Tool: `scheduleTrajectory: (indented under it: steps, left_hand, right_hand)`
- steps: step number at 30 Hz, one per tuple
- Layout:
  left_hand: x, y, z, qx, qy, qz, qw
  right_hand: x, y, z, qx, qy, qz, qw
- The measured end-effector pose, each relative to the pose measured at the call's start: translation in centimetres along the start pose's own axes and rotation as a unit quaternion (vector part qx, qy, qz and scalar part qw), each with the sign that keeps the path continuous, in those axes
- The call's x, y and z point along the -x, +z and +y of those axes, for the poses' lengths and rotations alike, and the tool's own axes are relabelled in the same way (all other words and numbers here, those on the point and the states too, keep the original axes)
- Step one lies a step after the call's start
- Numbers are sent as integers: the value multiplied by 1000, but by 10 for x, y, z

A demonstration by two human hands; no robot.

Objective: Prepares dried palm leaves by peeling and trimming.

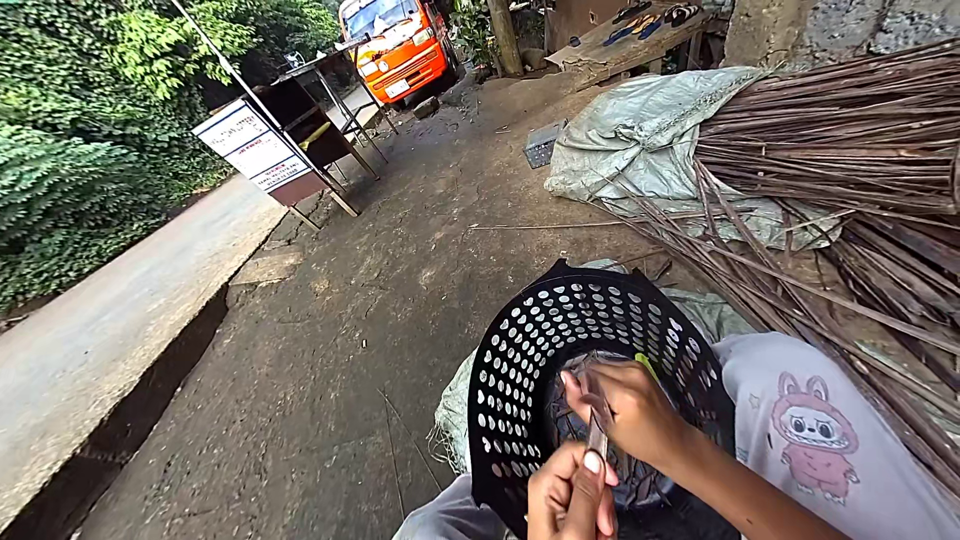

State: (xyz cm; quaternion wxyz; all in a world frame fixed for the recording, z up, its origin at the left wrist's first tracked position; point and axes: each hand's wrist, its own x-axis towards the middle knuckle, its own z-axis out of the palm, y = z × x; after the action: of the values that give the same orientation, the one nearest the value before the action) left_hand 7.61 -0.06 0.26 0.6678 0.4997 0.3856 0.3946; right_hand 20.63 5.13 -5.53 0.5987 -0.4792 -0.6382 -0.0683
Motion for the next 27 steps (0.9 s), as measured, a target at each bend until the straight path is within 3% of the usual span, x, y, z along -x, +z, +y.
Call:
scheduleTrajectory:
  steps: [3,6,8,10,11,13,14,15,22,27]
  left_hand:
    - [3,-3,-3,0,-4,-6,1000]
    - [4,-4,-5,5,-12,5,1000]
    - [3,-3,-4,9,-19,10,1000]
    - [2,-3,-4,13,-24,13,1000]
    - [1,-4,-4,16,-27,15,999]
    - [0,-6,-4,22,-33,17,999]
    - [0,-6,-4,24,-34,18,999]
    - [-1,-7,-4,26,-35,21,999]
    - [-2,-10,-4,7,-36,29,999]
    - [-1,-13,-4,-2,-44,25,999]
  right_hand:
    - [-13,-4,7,-8,93,55,994]
    - [-19,-8,15,-1,121,90,989]
    - [-14,-9,13,-36,137,70,987]
    - [-8,-16,8,-141,193,-17,971]
    - [-7,-23,5,-217,237,-83,943]
    - [-8,-34,2,-385,318,-202,842]
    - [-9,-36,2,-445,340,-239,793]
    - [-9,-37,2,-474,340,-255,771]
    - [-5,-28,3,-346,231,-181,891]
    - [-6,-29,22,-174,133,-152,964]
